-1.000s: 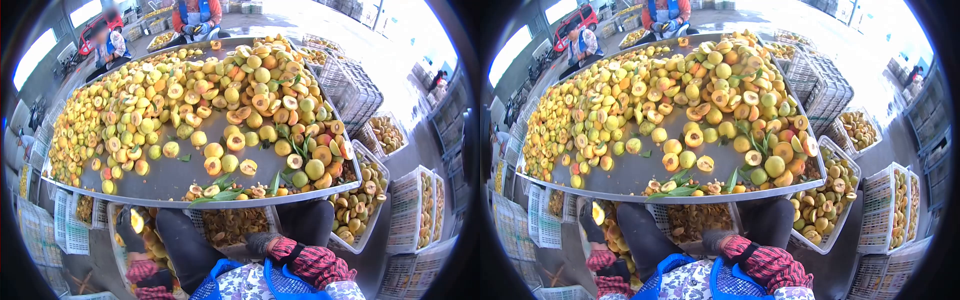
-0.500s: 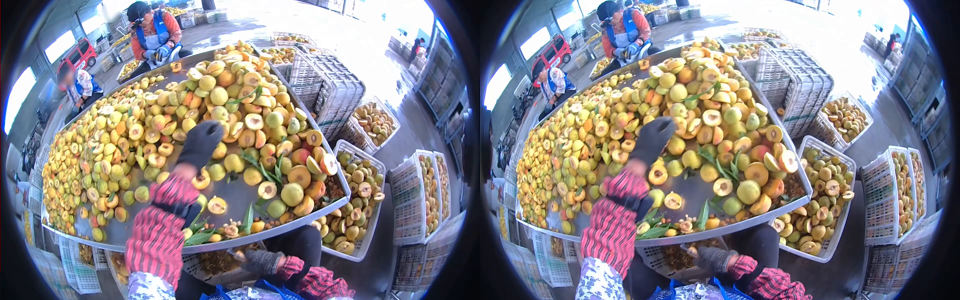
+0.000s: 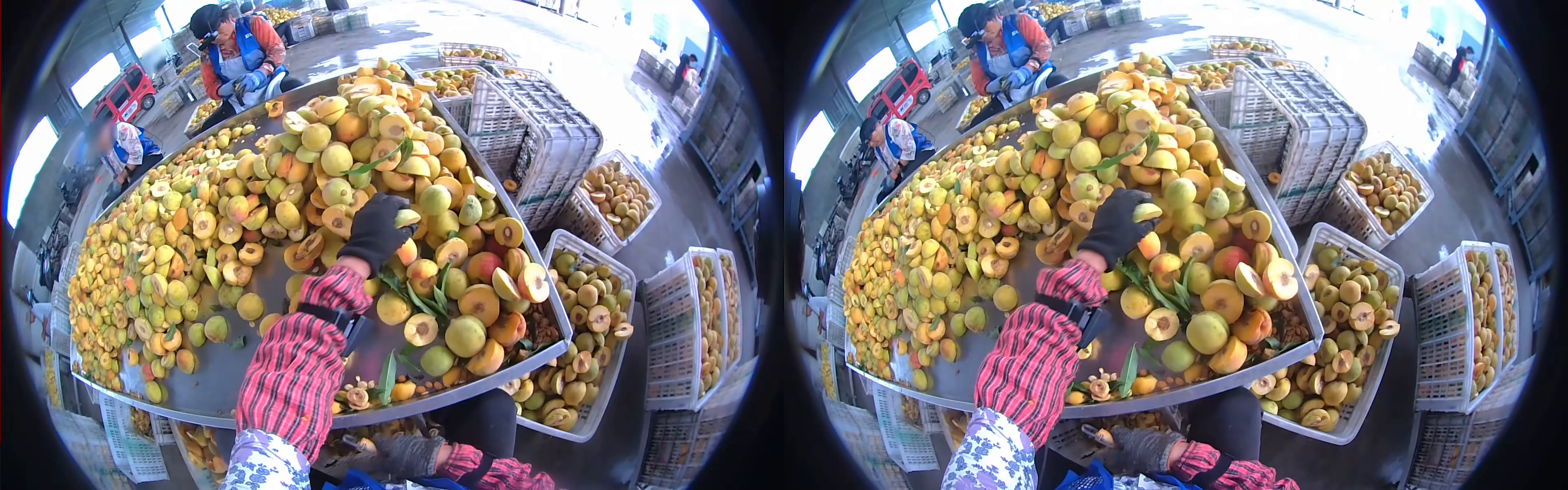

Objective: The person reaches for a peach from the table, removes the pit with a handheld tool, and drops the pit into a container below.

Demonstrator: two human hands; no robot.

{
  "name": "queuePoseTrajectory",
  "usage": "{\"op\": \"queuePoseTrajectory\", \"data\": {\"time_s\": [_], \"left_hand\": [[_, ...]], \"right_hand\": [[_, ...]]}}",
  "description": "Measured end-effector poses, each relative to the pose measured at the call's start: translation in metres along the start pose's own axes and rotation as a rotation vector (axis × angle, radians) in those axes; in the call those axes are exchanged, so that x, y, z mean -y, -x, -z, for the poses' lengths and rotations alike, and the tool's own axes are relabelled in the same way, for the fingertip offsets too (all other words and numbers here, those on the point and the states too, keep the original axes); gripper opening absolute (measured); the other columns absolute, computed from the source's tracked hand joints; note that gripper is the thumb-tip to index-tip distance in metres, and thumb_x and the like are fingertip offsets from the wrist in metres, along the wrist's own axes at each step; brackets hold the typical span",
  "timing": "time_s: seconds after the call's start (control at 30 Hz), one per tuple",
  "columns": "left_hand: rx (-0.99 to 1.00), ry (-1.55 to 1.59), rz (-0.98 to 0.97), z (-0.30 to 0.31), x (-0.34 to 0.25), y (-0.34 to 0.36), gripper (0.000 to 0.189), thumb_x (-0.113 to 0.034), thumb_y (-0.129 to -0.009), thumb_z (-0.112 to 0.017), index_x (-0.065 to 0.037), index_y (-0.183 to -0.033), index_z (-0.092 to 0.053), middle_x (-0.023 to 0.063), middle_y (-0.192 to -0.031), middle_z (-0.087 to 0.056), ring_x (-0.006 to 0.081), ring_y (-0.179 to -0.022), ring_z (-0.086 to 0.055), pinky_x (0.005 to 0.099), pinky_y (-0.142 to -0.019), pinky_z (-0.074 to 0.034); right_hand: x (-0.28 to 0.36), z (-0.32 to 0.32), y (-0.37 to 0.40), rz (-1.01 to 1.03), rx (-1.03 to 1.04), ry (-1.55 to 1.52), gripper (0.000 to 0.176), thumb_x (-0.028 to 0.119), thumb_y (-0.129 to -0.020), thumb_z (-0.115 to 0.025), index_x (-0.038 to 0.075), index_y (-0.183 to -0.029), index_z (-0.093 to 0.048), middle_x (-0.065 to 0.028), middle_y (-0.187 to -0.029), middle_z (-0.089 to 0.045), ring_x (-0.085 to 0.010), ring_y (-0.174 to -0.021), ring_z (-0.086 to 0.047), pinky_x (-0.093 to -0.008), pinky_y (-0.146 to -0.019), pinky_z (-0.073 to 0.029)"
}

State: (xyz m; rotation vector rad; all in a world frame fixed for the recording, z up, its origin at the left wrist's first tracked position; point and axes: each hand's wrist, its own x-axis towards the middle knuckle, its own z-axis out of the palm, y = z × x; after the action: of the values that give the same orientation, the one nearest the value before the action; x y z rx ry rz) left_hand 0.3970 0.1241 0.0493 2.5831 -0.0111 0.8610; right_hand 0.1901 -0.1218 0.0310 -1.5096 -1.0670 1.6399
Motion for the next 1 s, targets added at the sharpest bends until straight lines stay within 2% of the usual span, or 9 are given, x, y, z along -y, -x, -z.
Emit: {"op": "queuePoseTrajectory", "data": {"time_s": [0.1,0.17,0.23,0.37,0.4,0.47,0.57,0.67,1.0], "left_hand": [[-0.05,0.888,0.514,0.043,-0.016,0.041,0.029,-0.013,-0.071,-0.07,-0.005,-0.095,-0.056,0.0063,-0.092,-0.06,0.0196,-0.08,-0.061,0.033,-0.069,-0.05],[-0.015,1.32,0.741,0.078,-0.018,0.082,0.036,-0.007,-0.076,-0.062,-0.001,-0.108,-0.049,0.0149,-0.108,-0.055,0.0272,-0.102,-0.055,0.0416,-0.086,-0.047],[0.018,1.674,0.837,0.113,-0.041,0.124,0.041,-0.005,-0.08,-0.054,-0.001,-0.12,-0.043,0.0186,-0.114,-0.052,0.0328,-0.107,-0.052,0.0469,-0.09,-0.044],[-0.091,2.127,1.106,0.155,-0.089,0.178,0.045,-0.017,-0.087,-0.046,0.0,-0.127,-0.038,0.0234,-0.121,-0.048,0.0353,-0.11,-0.049,0.0521,-0.097,-0.037],[0.081,1.574,0.809,0.163,-0.104,0.186,0.044,-0.021,-0.089,-0.044,0.002,-0.126,-0.039,0.0242,-0.121,-0.048,0.0359,-0.11,-0.049,0.0525,-0.097,-0.036],[-0.139,2.151,1.052,0.163,-0.116,0.203,0.046,-0.033,-0.095,-0.033,0.005,-0.118,-0.042,0.0259,-0.119,-0.048,0.0373,-0.113,-0.047,0.0486,-0.097,-0.038],[-0.167,2.037,1.031,0.161,-0.128,0.222,0.036,-0.024,-0.094,-0.038,0.003,-0.117,-0.043,0.0183,-0.114,-0.053,0.0268,-0.106,-0.053,0.0379,-0.094,-0.042],[-0.07,1.481,0.815,0.169,-0.146,0.225,0.031,-0.008,-0.09,-0.043,0.003,-0.119,-0.043,0.0152,-0.113,-0.054,0.0217,-0.104,-0.054,0.0335,-0.093,-0.043],[-0.172,1.424,0.773,0.16,-0.16,0.239,0.039,0.004,-0.082,-0.051,0.003,-0.12,-0.044,0.0125,-0.113,-0.056,0.0181,-0.101,-0.055,0.0314,-0.091,-0.044]], "right_hand": [[-0.016,-0.01,0.011,0.329,-0.259,-0.121,0.027,0.021,-0.085,-0.058,0.003,-0.104,-0.052,-0.0052,-0.085,-0.059,-0.0132,-0.076,-0.057,-0.0296,-0.067,-0.046],[-0.003,-0.012,0.017,0.435,-0.566,-0.109,0.025,0.017,-0.085,-0.057,0.005,-0.107,-0.051,-0.0016,-0.078,-0.057,-0.0134,-0.069,-0.056,-0.0293,-0.06,-0.046],[0.013,0.001,0.027,0.146,-0.447,-0.203,0.03,0.018,-0.084,-0.06,0.006,-0.109,-0.05,0.0012,-0.073,-0.054,-0.0097,-0.061,-0.052,-0.0259,-0.053,-0.044],[0.045,0.002,0.025,0.19,-0.51,-0.053,0.019,0.02,-0.085,-0.057,0.007,-0.098,-0.05,-0.0004,-0.068,-0.052,-0.0089,-0.058,-0.05,-0.0257,-0.051,-0.042],[0.058,-0.001,0.025,0.209,-0.558,0.032,0.018,0.018,-0.085,-0.057,0.006,-0.097,-0.05,-0.0035,-0.069,-0.053,-0.0122,-0.059,-0.052,-0.0281,-0.053,-0.043],[0.058,-0.01,0.019,0.238,-0.606,0.096,0.02,0.017,-0.085,-0.056,0.005,-0.098,-0.049,-0.0054,-0.072,-0.054,-0.0142,-0.061,-0.054,-0.0298,-0.056,-0.044],[0.063,-0.02,0.017,0.265,-0.647,0.102,0.023,0.016,-0.085,-0.055,0.003,-0.103,-0.048,-0.0083,-0.08,-0.057,-0.0195,-0.068,-0.056,-0.0323,-0.061,-0.046],[0.063,-0.029,0.016,0.333,-0.732,0.218,0.025,0.014,-0.084,-0.055,0.003,-0.105,-0.047,-0.0107,-0.081,-0.058,-0.0238,-0.071,-0.058,-0.0342,-0.062,-0.046],[0.052,-0.041,0.002,0.297,-0.789,0.442,0.027,0.006,-0.083,-0.053,-0.001,-0.108,-0.045,-0.0181,-0.086,-0.055,-0.0335,-0.081,-0.056,-0.039,-0.067,-0.045]]}}
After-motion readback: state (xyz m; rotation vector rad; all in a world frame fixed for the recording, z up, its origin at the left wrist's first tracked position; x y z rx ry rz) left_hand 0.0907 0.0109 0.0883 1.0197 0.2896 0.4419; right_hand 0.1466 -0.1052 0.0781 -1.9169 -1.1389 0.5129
